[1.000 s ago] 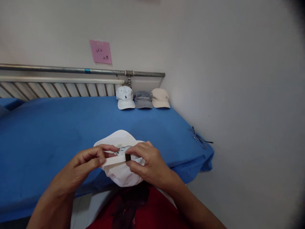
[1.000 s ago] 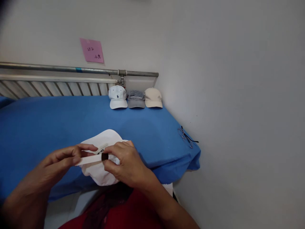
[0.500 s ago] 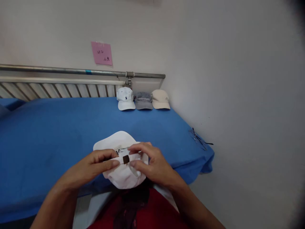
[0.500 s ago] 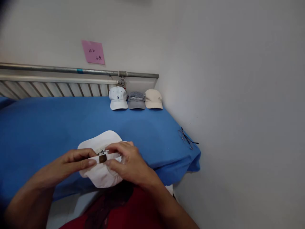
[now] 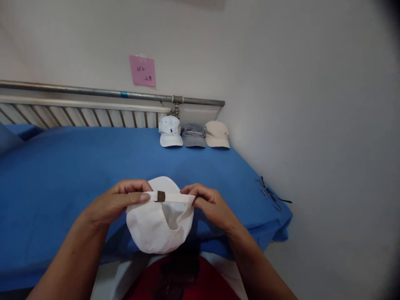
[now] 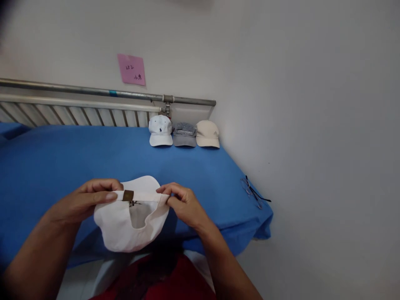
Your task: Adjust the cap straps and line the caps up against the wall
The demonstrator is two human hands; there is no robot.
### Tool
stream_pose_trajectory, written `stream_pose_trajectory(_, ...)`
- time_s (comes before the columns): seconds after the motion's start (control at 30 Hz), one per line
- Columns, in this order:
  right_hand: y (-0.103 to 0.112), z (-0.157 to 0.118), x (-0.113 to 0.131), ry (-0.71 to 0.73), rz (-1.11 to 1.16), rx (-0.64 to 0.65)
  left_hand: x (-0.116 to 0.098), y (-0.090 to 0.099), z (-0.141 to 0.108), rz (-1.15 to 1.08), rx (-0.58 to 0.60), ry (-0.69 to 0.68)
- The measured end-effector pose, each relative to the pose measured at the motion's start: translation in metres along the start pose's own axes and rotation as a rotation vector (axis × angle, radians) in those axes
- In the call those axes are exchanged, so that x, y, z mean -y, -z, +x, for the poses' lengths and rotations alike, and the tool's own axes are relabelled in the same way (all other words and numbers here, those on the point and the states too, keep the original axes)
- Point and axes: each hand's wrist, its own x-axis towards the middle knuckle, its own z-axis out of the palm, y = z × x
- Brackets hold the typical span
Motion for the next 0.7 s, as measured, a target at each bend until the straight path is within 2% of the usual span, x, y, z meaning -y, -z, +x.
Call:
stream_pose_trajectory(0.07, -0.001, 0.009, 0.003, -0.037, 0.065, -0.006, -0.009, 0.005, 0.008, 0.009, -0.015, 0.002)
stream_pose_trajectory(0.13, -0.003, 0.019, 0.004, -0.001, 0.081, -0.031, -0.020, 0.010, 0.017, 0.046, -0.015, -0.028)
stream_pose_trajectory(0.37, 0.006, 0.056, -0.009, 0.359, -0.128, -0.333, -0.046, 0.023, 0.050, 0.443, 0.057, -0.220)
stream_pose_trajectory(0.53, 0.026, 0.090, -0.034, 0.516, -0.328, -0.419, -0.039, 0.037, 0.093, 0.626, -0.022, -0.219)
stream_pose_trajectory(0.7, 0.039, 0.106, -0.061, 0.496, -0.472, -0.448, -0.018, 0.046, 0.126, 0.566, -0.078, -0.208)
